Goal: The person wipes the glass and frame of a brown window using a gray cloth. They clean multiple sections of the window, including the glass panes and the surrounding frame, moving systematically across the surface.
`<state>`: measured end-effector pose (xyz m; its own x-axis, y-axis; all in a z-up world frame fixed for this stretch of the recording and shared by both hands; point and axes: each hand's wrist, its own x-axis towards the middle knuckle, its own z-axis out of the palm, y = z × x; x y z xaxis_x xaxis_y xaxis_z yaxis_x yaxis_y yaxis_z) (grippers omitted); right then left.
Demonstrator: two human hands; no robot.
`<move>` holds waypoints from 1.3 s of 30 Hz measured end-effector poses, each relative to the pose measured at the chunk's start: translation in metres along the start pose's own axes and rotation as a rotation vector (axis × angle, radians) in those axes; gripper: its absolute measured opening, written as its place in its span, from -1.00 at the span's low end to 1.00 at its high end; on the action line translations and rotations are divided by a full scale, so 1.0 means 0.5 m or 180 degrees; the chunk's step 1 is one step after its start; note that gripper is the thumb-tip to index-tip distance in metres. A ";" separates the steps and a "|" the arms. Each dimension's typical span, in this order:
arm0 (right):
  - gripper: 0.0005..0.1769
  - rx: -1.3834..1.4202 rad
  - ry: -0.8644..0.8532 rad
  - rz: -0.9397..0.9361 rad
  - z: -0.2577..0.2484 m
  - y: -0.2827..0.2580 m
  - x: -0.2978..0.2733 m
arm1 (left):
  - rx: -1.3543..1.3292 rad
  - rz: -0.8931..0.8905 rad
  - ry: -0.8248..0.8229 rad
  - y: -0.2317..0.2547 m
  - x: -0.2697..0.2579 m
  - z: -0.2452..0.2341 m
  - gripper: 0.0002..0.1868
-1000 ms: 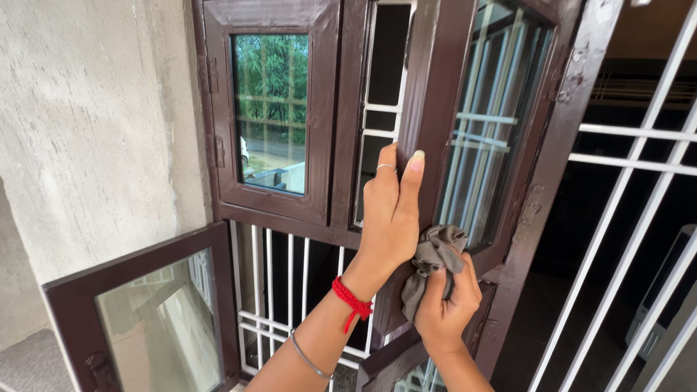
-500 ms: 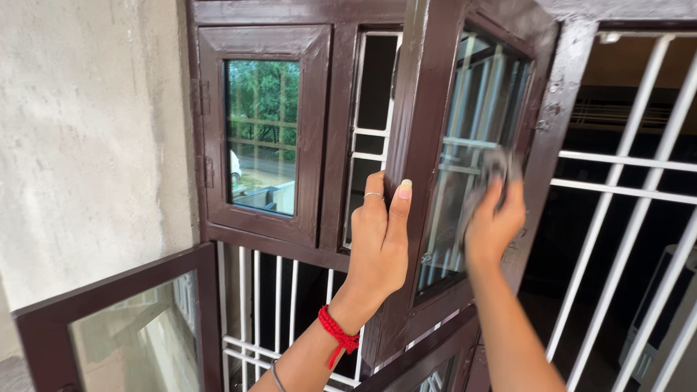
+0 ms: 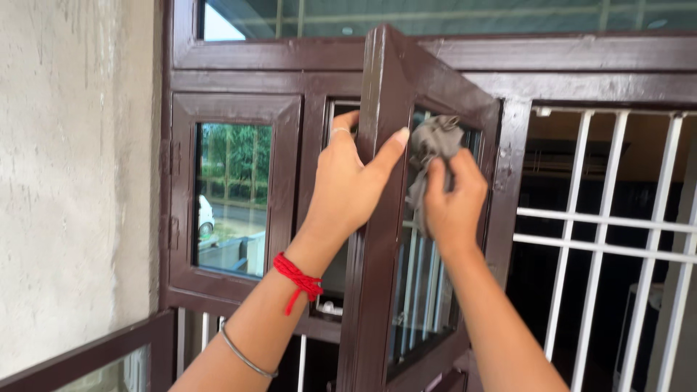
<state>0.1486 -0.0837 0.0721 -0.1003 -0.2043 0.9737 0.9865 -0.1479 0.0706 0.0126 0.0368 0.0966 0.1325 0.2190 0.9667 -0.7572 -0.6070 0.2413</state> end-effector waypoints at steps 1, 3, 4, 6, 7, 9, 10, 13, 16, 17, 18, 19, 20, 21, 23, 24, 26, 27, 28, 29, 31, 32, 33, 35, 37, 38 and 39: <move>-0.81 0.0080 0.0051 -0.0064 0.000 0.020 0.012 | 0.0212 0.0046 0.0074 0.000 0.002 0.004 -0.45; -0.85 -0.0093 0.0184 0.0379 -0.016 0.061 0.017 | 0.0010 0.0054 -0.0002 0.000 0.000 0.008 -0.52; -0.86 -0.0180 0.0242 0.0610 -0.020 0.078 0.014 | -0.0087 0.0048 -0.0041 0.001 -0.003 0.009 -0.55; -0.80 -0.0260 0.0358 0.1066 -0.034 0.089 -0.022 | 0.0156 0.0057 0.0021 0.005 -0.002 0.016 -0.55; -0.77 -0.0309 0.0406 0.1296 -0.044 0.081 -0.044 | 0.0272 0.0052 0.0054 0.007 -0.002 0.017 -0.55; -0.71 -0.0333 0.0378 0.1081 -0.050 0.036 -0.089 | 0.0122 0.0049 0.0029 0.009 -0.003 0.015 -0.57; -0.67 -0.0344 0.0376 0.0963 -0.047 0.007 -0.098 | 0.0042 0.0062 0.0016 0.008 -0.002 0.015 -0.58; -0.60 0.0962 -0.0078 0.1644 -0.027 -0.075 -0.085 | -0.0493 0.0109 -0.0057 0.002 0.000 0.011 -0.62; -0.61 -0.0130 -0.0178 0.0181 -0.009 -0.089 -0.023 | -0.0640 0.0002 -0.0134 -0.006 0.003 0.013 -0.65; -0.60 -0.0134 -0.0175 0.0013 -0.006 -0.081 -0.006 | -0.0667 0.0040 -0.0115 -0.008 0.000 0.014 -0.65; -0.60 -0.0137 -0.0173 -0.0155 -0.007 -0.066 0.011 | -0.0693 0.0079 -0.0096 -0.008 -0.003 0.017 -0.64; -0.59 -0.0134 -0.0159 -0.0336 -0.006 -0.047 0.031 | -0.0718 0.0137 -0.0076 -0.008 0.001 0.019 -0.64; -0.60 -0.0094 -0.0114 -0.0408 -0.004 -0.026 0.049 | -0.0729 0.0102 -0.0108 -0.008 0.005 0.020 -0.64; -0.60 -0.0047 -0.0092 -0.0452 -0.002 -0.005 0.057 | -0.0727 0.0033 -0.0138 -0.009 0.002 0.019 -0.64; -0.62 0.0101 -0.0073 -0.0190 -0.004 0.032 0.054 | -0.0744 -0.0025 -0.0155 -0.010 -0.001 0.016 -0.65; -0.62 0.0200 -0.0080 0.0116 -0.005 0.050 0.048 | -0.0764 -0.0013 -0.0144 -0.011 -0.001 0.015 -0.65; -0.64 0.0225 0.0033 0.0522 -0.016 0.088 0.041 | -0.0792 0.0017 -0.0135 -0.012 -0.001 0.015 -0.64; -0.65 0.0148 0.0156 0.0620 -0.023 0.107 0.039 | -0.0803 0.0035 -0.0136 -0.011 -0.001 0.016 -0.64; -0.66 0.0072 0.0279 0.0718 -0.025 0.124 0.035 | -0.0814 0.0053 -0.0137 -0.011 -0.002 0.018 -0.64; -0.68 -0.0037 0.0357 0.0673 -0.024 0.136 0.027 | -0.0780 0.0099 -0.0089 -0.011 -0.001 0.020 -0.63; -0.71 -0.0261 0.0490 0.0598 -0.030 0.148 0.006 | -0.0707 0.0165 0.0008 -0.011 -0.004 0.024 -0.62; -0.72 -0.0364 0.0509 0.0773 -0.034 0.146 -0.007 | -0.0682 0.0137 -0.0008 -0.012 -0.002 0.026 -0.62; -0.72 -0.0468 0.0501 0.0951 -0.037 0.139 -0.026 | -0.0655 0.0089 -0.0008 -0.014 -0.001 0.025 -0.62; -0.71 -0.0485 0.0466 0.1403 -0.041 0.120 -0.067 | -0.0639 0.0067 -0.0004 -0.019 0.002 0.024 -0.62; -0.69 -0.0314 0.0407 0.1964 -0.060 0.092 -0.135 | -0.0666 0.0105 -0.0004 -0.023 0.005 0.026 -0.63; -0.68 -0.0356 0.0368 0.1554 -0.071 0.080 -0.172 | -0.0642 0.0117 0.0008 -0.025 0.005 0.026 -0.62; -0.67 -0.0404 0.0322 0.1133 -0.084 0.070 -0.206 | -0.0631 0.0132 0.0024 -0.027 0.006 0.027 -0.61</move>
<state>0.1879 -0.1086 -0.0350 0.2269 -0.3580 0.9058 0.9387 -0.1676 -0.3014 0.0318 0.0350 0.0973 0.0944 0.2030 0.9746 -0.8731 -0.4535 0.1791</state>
